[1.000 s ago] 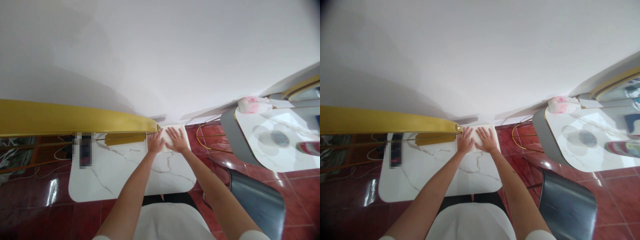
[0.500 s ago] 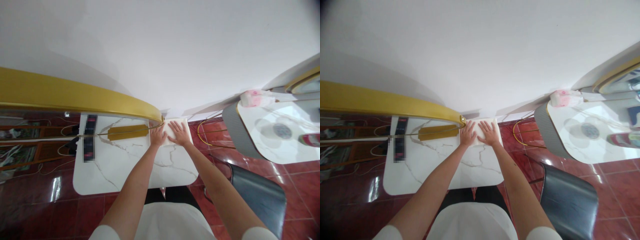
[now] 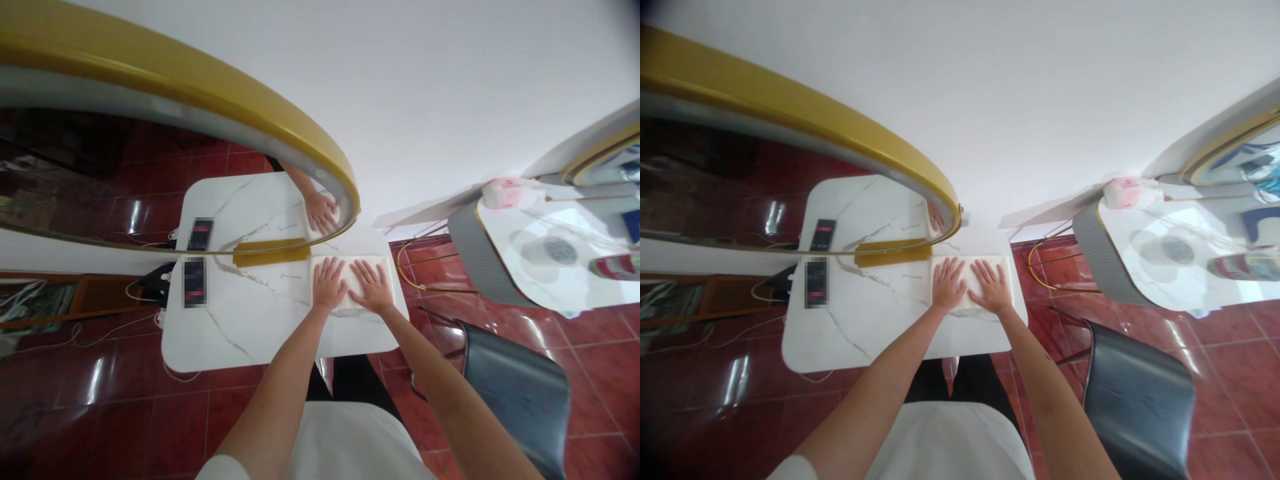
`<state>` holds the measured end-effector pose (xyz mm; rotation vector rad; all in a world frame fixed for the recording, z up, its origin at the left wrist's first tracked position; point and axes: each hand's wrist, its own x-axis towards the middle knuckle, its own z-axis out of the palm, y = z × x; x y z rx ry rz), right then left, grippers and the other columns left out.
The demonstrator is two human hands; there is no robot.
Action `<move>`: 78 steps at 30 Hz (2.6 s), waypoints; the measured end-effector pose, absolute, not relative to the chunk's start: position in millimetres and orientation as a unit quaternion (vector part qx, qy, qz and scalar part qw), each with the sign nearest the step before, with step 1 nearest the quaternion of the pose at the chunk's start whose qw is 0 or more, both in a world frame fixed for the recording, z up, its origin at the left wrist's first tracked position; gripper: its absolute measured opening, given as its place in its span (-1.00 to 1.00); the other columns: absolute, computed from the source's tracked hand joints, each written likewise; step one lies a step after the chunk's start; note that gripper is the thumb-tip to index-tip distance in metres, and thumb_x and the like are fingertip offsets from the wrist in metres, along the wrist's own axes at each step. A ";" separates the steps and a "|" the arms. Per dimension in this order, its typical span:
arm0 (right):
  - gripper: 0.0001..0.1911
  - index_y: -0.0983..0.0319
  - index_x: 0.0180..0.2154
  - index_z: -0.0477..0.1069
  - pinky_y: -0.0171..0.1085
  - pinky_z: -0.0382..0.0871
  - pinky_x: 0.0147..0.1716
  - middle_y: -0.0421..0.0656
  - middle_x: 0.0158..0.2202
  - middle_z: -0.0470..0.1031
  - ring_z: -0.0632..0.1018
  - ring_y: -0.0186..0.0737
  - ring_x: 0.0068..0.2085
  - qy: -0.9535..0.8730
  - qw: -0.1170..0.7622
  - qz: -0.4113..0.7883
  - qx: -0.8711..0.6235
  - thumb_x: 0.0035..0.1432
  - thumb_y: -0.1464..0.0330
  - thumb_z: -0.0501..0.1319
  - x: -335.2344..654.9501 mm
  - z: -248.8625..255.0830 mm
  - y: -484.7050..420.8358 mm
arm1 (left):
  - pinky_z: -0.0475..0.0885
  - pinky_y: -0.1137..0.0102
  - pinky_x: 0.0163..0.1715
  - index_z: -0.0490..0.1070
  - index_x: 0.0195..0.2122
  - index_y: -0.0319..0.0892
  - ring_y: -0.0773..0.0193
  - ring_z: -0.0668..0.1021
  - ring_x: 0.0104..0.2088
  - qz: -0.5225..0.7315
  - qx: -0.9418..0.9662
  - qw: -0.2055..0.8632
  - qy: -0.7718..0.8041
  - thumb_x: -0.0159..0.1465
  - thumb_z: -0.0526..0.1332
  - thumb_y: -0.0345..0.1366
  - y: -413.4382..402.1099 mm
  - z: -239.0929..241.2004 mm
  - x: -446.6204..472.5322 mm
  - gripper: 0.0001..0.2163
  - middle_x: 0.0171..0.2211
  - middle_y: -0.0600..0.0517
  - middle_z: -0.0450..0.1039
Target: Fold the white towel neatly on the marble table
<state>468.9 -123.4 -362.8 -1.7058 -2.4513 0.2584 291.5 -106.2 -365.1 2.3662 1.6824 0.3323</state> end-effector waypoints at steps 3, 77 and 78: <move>-0.25 0.19 0.31 -0.17 0.05 -0.33 0.25 -0.12 0.34 -0.10 -0.02 -0.07 0.32 -0.811 0.066 0.084 -0.575 0.19 0.08 0.01 457.2 -361.7 -149.2 | -0.10 0.07 0.28 -0.03 0.30 0.00 0.14 -0.03 0.32 0.114 0.808 0.118 0.565 0.27 0.06 -0.19 -129.6 -362.7 280.5 -0.44 0.32 0.09 -0.06; -0.24 0.35 0.30 -0.53 0.12 -0.25 0.24 0.05 0.35 -0.22 -0.11 -0.01 0.33 -0.725 0.123 0.171 -0.656 0.29 0.16 -0.15 62.2 -378.9 -155.3 | 0.06 0.16 0.26 -0.11 0.30 -0.35 0.15 0.03 0.31 0.196 0.689 0.071 0.694 0.32 -0.11 -0.32 -65.9 -389.5 -39.8 -0.48 0.29 -0.20 0.01; -0.24 0.35 0.30 -0.53 0.12 -0.26 0.23 0.05 0.35 -0.23 -0.11 -0.01 0.33 -0.725 0.126 0.169 -0.655 0.29 0.16 -0.15 61.8 -379.4 -154.3 | 0.06 0.15 0.26 -0.10 0.30 -0.36 0.15 0.04 0.31 0.195 0.695 0.073 0.689 0.32 -0.11 -0.32 -63.8 -390.4 -41.0 -0.48 0.29 -0.21 0.02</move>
